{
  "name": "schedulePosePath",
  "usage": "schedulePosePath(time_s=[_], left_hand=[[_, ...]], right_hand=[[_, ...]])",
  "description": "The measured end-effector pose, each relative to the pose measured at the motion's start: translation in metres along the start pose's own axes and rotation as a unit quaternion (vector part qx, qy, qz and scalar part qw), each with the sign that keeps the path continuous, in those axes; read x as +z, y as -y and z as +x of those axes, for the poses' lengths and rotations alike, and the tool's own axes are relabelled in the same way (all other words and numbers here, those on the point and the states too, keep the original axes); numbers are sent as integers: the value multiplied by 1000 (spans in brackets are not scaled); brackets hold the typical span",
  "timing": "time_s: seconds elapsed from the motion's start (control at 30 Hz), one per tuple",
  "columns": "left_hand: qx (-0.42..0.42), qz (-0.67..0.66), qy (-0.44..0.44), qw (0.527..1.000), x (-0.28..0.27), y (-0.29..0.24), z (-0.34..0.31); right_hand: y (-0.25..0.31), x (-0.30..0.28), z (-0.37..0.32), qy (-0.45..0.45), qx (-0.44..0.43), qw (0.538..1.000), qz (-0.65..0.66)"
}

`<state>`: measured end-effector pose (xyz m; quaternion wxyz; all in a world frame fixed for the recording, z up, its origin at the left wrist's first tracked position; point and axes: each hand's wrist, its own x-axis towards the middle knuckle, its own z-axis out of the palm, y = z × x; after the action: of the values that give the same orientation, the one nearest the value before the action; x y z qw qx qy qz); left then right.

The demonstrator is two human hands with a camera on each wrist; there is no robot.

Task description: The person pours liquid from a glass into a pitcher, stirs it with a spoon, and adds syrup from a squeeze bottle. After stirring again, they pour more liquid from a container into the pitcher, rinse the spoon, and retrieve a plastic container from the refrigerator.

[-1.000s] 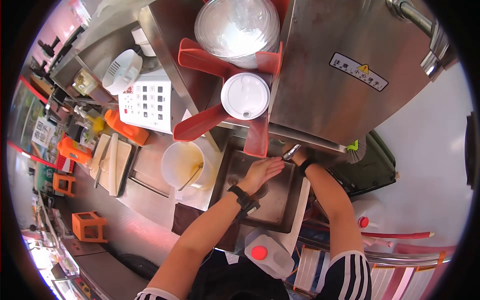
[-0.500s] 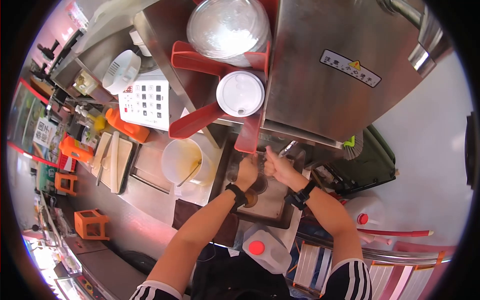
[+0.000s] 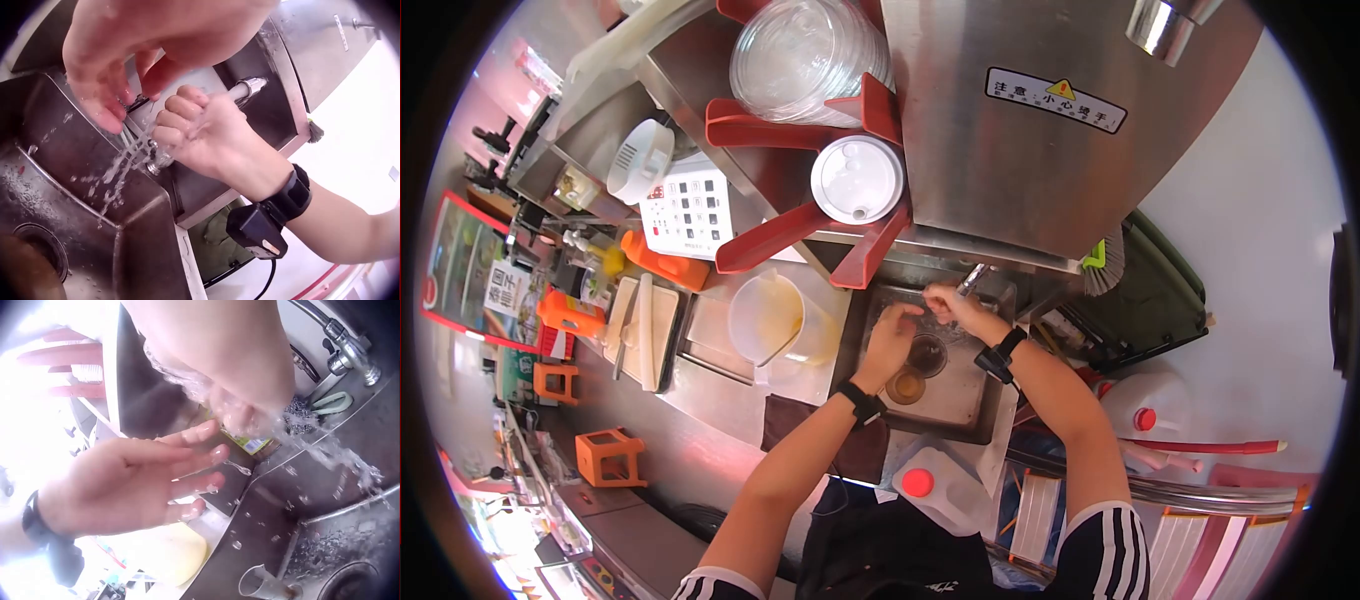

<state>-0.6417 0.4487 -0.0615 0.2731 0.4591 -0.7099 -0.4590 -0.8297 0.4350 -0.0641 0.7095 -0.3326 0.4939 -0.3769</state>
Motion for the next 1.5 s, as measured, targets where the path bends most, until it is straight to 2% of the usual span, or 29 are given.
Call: schedulePosePath(time_s=[0.03, 0.1, 0.13, 0.17, 0.2, 0.23, 0.3, 0.33, 0.43, 0.57, 0.63, 0.7, 0.73, 0.8, 0.83, 0.87, 0.93, 0.97, 1.0, 1.03, 1.07, 1.1, 1.2, 1.27, 1.3, 1.37, 1.43, 1.47, 1.5], left_hand=[[0, 2, 1, 1000, -4, -4, -8], [8, -1, 2, 1000, -12, -11, -24], [7, 1, 2, 1000, -19, -18, -33], [7, 13, 17, 1000, -26, -24, -43], [6, 25, 31, 999, -33, -28, -52], [4, 23, 29, 999, -37, -28, -63], [81, 91, 65, 990, -45, -26, -86], [77, 89, 65, 991, -49, -32, -97], [31, 54, 152, 986, -58, -48, -135], [-5, 19, 149, 989, -68, -60, -177], [1, -22, 150, 988, -71, -76, -188], [5, -55, 161, 985, -70, -91, -191], [40, -46, 175, 983, -68, -97, -191], [106, -11, 172, 979, -57, -98, -190], [108, -12, 168, 980, -51, -94, -191], [126, 30, 162, 978, -46, -90, -192], [144, 61, 146, 977, -40, -80, -193], [150, 63, 138, 977, -37, -74, -195], [150, 50, 138, 978, -35, -69, -197], [152, 39, 137, 978, -36, -68, -198], [171, 52, 130, 975, -40, -72, -198], [177, 60, 115, 976, -40, -73, -199], [220, 153, 34, 963, -50, -59, -221], [189, 164, 16, 968, -76, -50, -250], [163, 136, 19, 977, -92, -45, -268], [65, 77, 40, 994, -120, -13, -323], [6, 154, 26, 988, -148, 16, -393], [-19, 170, -29, 985, -158, 33, -433], [-41, 182, -78, 979, -166, 50, -479]], right_hand=[[-11, -4, 8, 1, -1, 1000, 2], [-33, -12, 24, -225, -113, 944, -212], [-20, -21, 16, -154, 11, 980, -124], [-17, -31, 21, -153, 11, 980, -125], [-23, -45, 34, -218, -150, 922, -284], [-31, -64, 48, -268, -301, 809, -428], [-48, -127, 81, -80, -252, 895, -360], [-36, -127, 69, -49, -202, 899, -386], [-5, -121, 59, -68, -124, 814, -563], [20, -104, 74, -118, -72, 688, -712], [29, -90, 72, -124, -54, 667, -733], [34, -66, 53, -139, -50, 687, -711], [29, -51, 33, -217, -89, 757, -610], [-7, -35, -8, -195, -167, 710, -656], [-11, -26, -36, -113, -178, 776, -595], [-19, -20, -58, -112, -183, 772, -598], [-37, -11, -103, -9, -142, 846, -513], [-35, 14, -139, -53, -128, 803, -580], [-30, 35, -169, -81, -91, 799, -589], [-40, 43, -191, -100, -113, 767, -624], [-39, 56, -213, -109, -94, 773, -618], [-46, 62, -232, -119, -142, 791, -583], [-39, 113, -283, -167, -112, 892, -404], [-42, 144, -299, -202, -82, 886, -409], [-77, 136, -291, -256, -171, 876, -370], [-108, 142, -284, -287, -204, 849, -395], [-76, 168, -301, -236, -157, 833, -476], [-75, 173, -300, -220, -180, 829, -482], [-80, 176, -302, -250, -183, 864, -397]])
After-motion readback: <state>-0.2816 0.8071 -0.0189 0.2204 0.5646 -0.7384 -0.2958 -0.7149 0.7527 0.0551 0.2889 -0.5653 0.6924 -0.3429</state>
